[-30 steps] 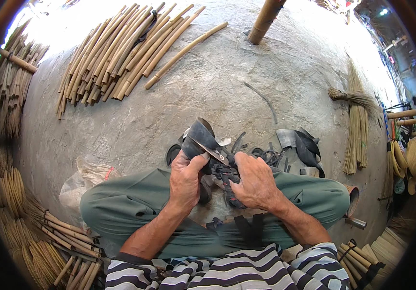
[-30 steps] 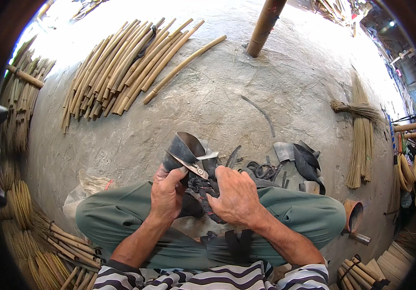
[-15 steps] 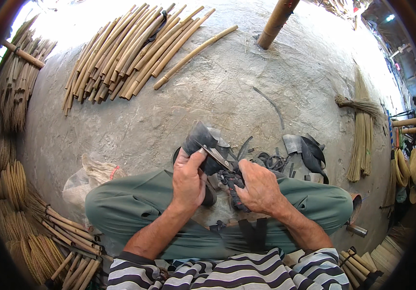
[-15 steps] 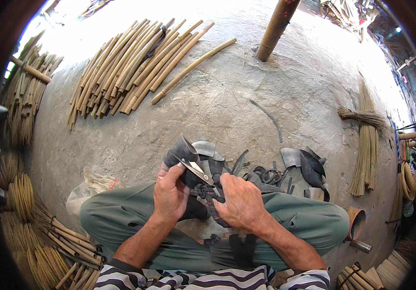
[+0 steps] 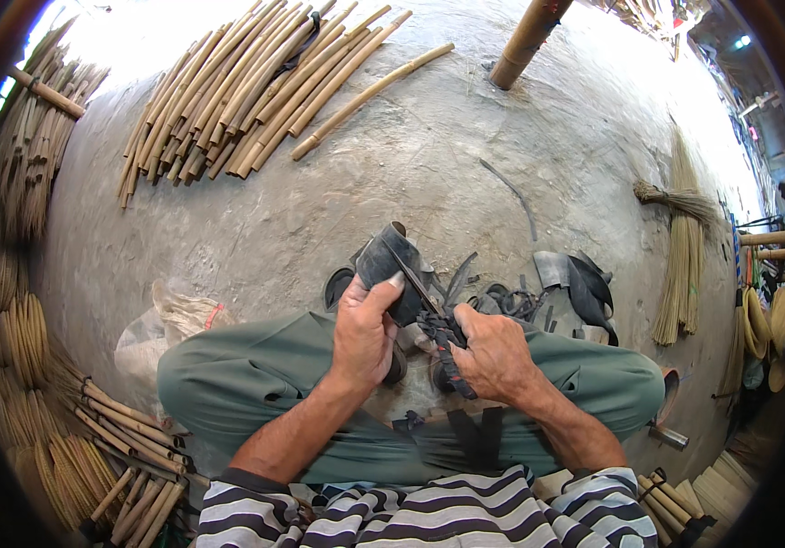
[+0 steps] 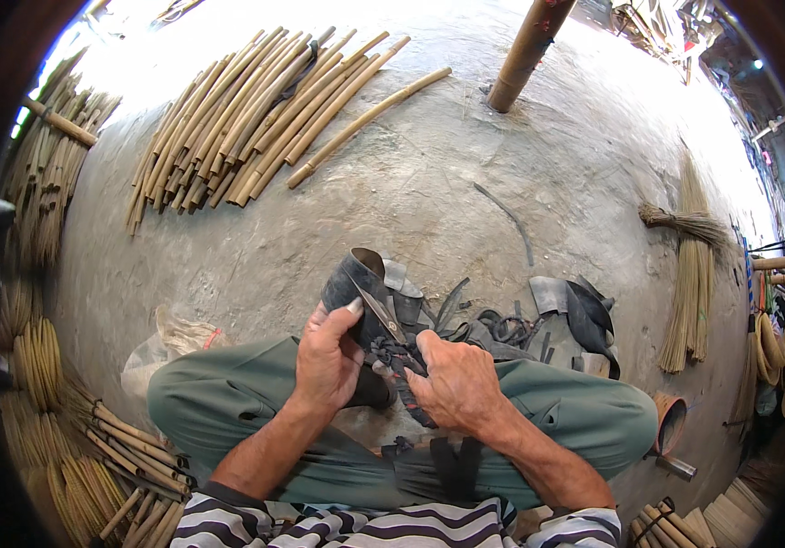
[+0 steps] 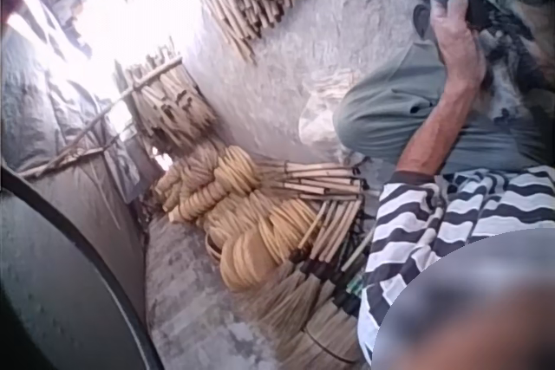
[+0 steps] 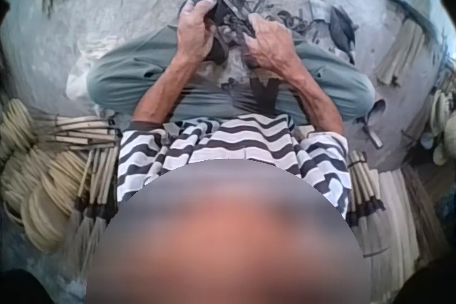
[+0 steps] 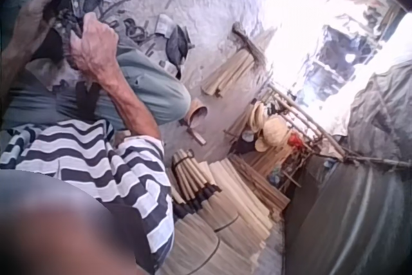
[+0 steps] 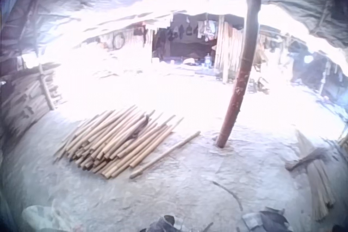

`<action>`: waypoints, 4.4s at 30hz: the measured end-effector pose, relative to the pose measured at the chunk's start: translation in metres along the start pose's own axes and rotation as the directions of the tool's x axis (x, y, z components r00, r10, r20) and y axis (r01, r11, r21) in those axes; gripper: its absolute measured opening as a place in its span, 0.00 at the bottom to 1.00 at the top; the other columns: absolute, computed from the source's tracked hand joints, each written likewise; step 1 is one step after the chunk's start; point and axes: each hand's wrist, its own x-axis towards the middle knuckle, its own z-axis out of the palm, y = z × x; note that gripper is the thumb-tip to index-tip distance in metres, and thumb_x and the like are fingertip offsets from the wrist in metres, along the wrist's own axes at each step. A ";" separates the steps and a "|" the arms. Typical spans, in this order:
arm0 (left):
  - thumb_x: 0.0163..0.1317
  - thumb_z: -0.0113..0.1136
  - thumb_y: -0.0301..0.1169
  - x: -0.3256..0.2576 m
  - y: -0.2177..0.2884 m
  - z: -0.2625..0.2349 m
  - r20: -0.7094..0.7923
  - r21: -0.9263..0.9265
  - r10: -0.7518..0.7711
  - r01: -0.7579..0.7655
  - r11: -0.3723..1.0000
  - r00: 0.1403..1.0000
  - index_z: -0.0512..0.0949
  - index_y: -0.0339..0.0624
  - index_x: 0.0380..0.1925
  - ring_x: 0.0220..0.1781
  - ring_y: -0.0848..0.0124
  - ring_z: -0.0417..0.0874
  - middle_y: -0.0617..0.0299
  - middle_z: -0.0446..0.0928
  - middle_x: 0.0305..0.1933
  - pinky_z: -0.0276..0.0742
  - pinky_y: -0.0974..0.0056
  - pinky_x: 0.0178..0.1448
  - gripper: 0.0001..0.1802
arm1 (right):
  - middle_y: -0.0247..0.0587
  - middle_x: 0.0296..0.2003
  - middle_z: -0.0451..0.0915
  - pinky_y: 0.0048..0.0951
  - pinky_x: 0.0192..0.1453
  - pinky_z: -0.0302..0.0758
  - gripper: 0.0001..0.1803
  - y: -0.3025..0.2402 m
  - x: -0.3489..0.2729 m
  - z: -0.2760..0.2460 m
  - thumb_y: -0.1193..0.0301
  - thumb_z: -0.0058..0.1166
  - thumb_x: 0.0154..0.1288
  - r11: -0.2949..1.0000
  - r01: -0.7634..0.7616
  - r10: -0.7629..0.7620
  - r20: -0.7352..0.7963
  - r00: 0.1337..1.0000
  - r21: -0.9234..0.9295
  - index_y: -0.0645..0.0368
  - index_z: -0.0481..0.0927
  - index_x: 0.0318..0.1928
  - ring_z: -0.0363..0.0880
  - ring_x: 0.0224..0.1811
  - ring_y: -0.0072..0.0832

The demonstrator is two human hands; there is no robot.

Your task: The person sits on the floor, retrieves a long rubber strap from a sack, and uses shears to cut it into smaller pieces. The person repeatedly positions the strap and cuts it, accumulating a pile of cut rubber pieces on the floor.

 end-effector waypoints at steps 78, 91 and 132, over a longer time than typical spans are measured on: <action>0.73 0.54 0.21 -0.002 -0.006 0.000 0.008 0.058 0.026 -0.027 0.998 1.000 0.77 0.36 0.61 0.54 0.68 0.88 0.56 0.85 0.55 0.87 0.60 0.60 0.17 | 0.56 0.28 0.84 0.53 0.39 0.81 0.20 0.000 0.000 0.002 0.60 0.66 0.64 1.000 0.010 -0.011 -0.031 0.999 -0.021 0.64 0.73 0.40 0.87 0.34 0.56; 0.76 0.53 0.23 0.001 -0.009 -0.006 -0.005 0.025 0.163 -0.163 0.986 0.987 0.77 0.38 0.63 0.56 0.65 0.89 0.54 0.84 0.58 0.88 0.57 0.62 0.17 | 0.52 0.41 0.78 0.51 0.51 0.71 0.25 0.000 0.004 0.011 0.62 0.71 0.56 0.993 0.047 -0.063 -0.147 0.987 -0.109 0.62 0.72 0.46 0.79 0.50 0.51; 0.76 0.55 0.22 -0.007 -0.008 -0.001 0.018 -0.087 0.081 -0.079 0.993 0.997 0.77 0.34 0.62 0.54 0.69 0.88 0.56 0.84 0.56 0.87 0.62 0.61 0.16 | 0.54 0.40 0.79 0.51 0.49 0.71 0.25 0.004 0.004 0.013 0.62 0.70 0.59 0.999 0.032 -0.034 -0.082 0.996 -0.025 0.63 0.72 0.47 0.81 0.46 0.54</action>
